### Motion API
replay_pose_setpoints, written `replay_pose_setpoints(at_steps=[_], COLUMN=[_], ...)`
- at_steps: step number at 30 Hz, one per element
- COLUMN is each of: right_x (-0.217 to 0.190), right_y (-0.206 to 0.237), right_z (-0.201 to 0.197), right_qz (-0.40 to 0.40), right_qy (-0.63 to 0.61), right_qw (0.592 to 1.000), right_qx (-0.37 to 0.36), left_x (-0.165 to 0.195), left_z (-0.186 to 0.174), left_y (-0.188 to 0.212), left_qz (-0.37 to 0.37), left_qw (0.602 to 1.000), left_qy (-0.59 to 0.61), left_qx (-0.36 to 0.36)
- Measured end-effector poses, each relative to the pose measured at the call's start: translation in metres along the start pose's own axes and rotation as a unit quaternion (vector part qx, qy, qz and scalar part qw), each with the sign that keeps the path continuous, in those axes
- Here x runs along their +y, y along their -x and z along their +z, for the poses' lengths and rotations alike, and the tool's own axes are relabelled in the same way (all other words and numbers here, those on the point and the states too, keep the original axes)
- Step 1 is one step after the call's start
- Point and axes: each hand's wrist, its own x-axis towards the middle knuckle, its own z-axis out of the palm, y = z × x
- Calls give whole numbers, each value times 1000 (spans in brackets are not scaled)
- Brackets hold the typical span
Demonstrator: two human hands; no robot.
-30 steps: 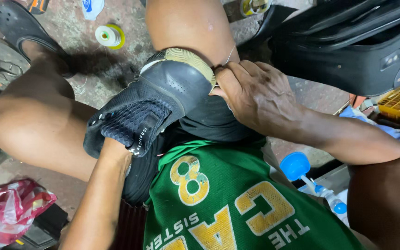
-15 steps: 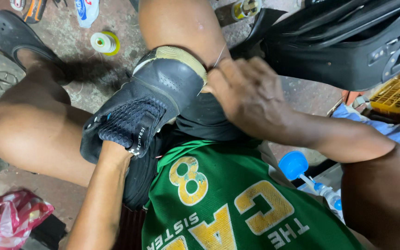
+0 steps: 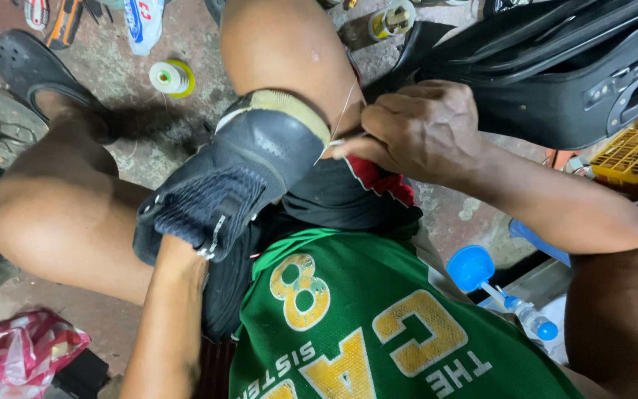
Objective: The person sits on the floor and sews the sole of a black shoe using a needle and white thread. They repeatedly pass the needle through the sole and pull the thread tight to secure the stitching.
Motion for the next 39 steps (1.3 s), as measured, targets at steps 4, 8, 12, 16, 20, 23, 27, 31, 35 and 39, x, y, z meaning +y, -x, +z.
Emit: replay_pose_setpoints(at_steps=[4,8,12,16,20,23,27,31,35,39], right_x=[22,42,44,36,31,32,36,38,28,29], right_y=[6,15,19,19,19,22,23,14,8,18], right_z=[-6,-12,-11,-12,-15,-18,-12,5,24,26], right_qz=[-13,42,55,47,55,68,50,-38,28,47], right_qy=[-46,-54,-97,-135,-163,-175,-190,-348,-359,-377], right_qw=[998,995,991,987,983,980,977,936,922,924], right_qx=[-43,-70,-73,-67,-61,-68,-88,36,144,39], left_x=[32,104,172,205,206,198,193,189,191,204], left_z=[-16,-23,-5,35,76,89,91,86,82,83], left_y=[37,77,88,63,15,-12,-17,-20,-22,-15], left_qz=[-48,-137,-5,248,288,265,242,280,259,60], left_qw=[995,978,875,859,850,838,870,904,947,984], left_qy=[65,-36,-308,-320,-392,-446,-403,-292,-129,117], left_qx=[52,154,373,313,199,170,147,139,141,120])
